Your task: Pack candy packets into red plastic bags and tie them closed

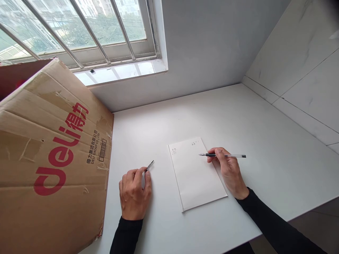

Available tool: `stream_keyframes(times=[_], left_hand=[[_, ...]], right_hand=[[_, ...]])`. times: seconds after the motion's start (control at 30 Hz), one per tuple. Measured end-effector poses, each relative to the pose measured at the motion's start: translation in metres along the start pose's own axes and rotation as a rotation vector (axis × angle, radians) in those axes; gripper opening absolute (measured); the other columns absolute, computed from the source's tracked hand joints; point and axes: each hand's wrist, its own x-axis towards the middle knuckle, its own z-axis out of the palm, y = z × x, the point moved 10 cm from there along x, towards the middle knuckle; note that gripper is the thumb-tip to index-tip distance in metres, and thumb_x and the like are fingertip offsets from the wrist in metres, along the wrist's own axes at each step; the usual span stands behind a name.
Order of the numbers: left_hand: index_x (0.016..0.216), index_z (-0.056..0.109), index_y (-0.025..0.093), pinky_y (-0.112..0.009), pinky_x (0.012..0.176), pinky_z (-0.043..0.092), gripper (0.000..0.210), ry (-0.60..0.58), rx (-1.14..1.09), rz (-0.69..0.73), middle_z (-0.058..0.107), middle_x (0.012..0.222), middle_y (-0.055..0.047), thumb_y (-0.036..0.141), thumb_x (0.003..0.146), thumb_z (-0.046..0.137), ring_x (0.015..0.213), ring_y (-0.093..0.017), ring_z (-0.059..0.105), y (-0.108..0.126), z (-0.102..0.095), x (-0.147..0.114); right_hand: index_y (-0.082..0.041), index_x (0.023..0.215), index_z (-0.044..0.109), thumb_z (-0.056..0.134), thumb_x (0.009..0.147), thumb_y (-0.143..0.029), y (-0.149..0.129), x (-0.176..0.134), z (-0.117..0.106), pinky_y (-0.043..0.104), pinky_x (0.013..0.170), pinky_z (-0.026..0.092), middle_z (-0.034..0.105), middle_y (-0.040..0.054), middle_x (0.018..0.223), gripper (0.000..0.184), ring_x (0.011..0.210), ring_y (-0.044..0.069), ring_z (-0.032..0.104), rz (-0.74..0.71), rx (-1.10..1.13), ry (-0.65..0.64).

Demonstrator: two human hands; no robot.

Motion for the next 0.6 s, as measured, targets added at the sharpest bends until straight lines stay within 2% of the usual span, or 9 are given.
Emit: stream_keyframes(times=[0.6], left_hand=[[0.105, 0.066, 0.018, -0.039, 0.082, 0.042, 0.016, 0.003, 0.003, -0.013, 0.067, 0.1, -0.01, 0.028, 0.099, 0.054, 0.091, -0.027, 0.059, -0.0016, 0.001, -0.0009]], right_hand=[[-0.023, 0.096, 0.071, 0.054, 0.102, -0.059, 0.0021, 0.0001, -0.0003, 0.038, 0.089, 0.054, 0.068, 0.0043, 0.084, 0.04, 0.085, 0.023, 0.066, 0.004, 0.015, -0.001]])
